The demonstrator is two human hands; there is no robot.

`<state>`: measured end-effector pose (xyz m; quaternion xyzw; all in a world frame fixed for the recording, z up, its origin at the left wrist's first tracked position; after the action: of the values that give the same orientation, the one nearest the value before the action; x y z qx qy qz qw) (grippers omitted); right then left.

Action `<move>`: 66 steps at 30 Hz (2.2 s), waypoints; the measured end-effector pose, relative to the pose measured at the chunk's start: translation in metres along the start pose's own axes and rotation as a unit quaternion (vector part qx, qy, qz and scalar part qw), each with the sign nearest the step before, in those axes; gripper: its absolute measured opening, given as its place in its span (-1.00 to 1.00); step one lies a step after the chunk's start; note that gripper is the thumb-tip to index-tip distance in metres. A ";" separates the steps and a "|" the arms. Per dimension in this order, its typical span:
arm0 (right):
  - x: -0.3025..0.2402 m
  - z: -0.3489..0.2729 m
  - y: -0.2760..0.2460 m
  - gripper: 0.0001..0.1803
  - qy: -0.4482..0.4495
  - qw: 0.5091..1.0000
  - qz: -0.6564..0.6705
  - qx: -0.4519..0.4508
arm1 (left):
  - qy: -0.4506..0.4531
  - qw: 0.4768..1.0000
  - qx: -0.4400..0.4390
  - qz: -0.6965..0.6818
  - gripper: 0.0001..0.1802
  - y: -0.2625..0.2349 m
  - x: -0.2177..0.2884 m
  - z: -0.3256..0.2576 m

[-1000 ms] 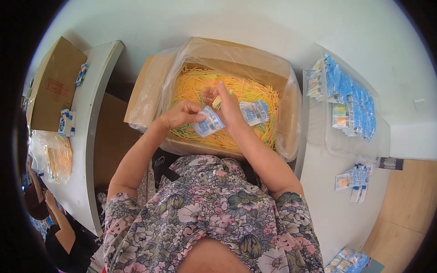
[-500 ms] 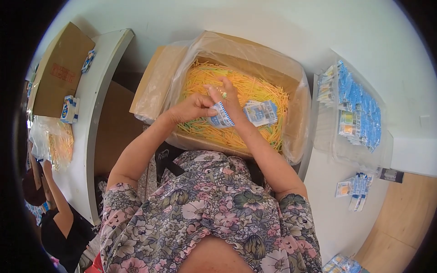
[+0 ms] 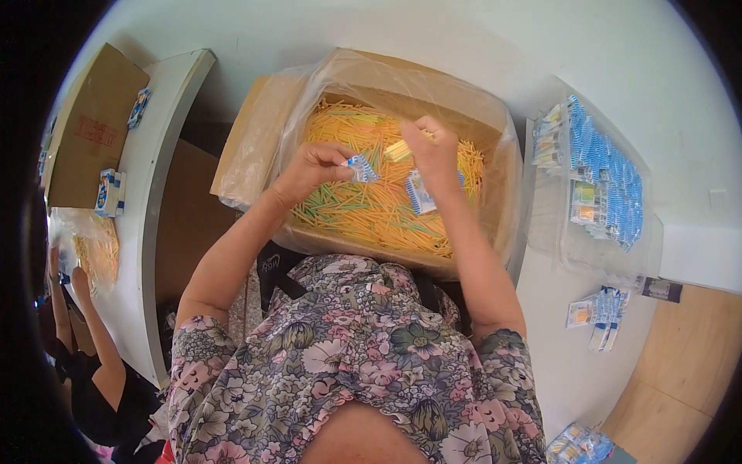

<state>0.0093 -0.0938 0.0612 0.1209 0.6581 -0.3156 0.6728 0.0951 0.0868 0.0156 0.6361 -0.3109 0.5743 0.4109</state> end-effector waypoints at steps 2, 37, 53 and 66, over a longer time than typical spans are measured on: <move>-0.010 -0.009 0.004 -0.82 0.135 0.969 0.180 -0.105 | -0.024 1.000 0.001 -0.018 -0.94 -0.001 -0.003 0.000; -0.027 -0.247 -0.303 -0.84 -0.045 0.863 -0.316 0.391 | 0.095 0.876 -0.100 0.462 -0.66 0.044 -0.042 0.050; 0.004 -0.256 -0.336 -0.66 -0.110 0.681 -0.584 0.427 | 0.004 0.816 0.031 0.578 -0.45 0.080 -0.079 0.092; -0.065 -0.131 -0.093 -0.72 -0.267 0.880 -0.386 0.074 | 0.298 0.774 0.046 0.557 -0.89 0.105 -0.034 0.068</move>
<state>-0.1468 -0.0725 0.1330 -0.1827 0.4225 -0.6184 0.6370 0.0314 -0.0244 -0.0011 0.1669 -0.4456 0.8774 0.0618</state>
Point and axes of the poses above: each hand's wrist, its own z-axis towards the middle knuckle, its own y-axis out of the palm, x = y × z, the point moved 6 cm from there along z, towards the middle knuckle, and after that the axes turned 3 degrees about -z, right-handed, at the moved point
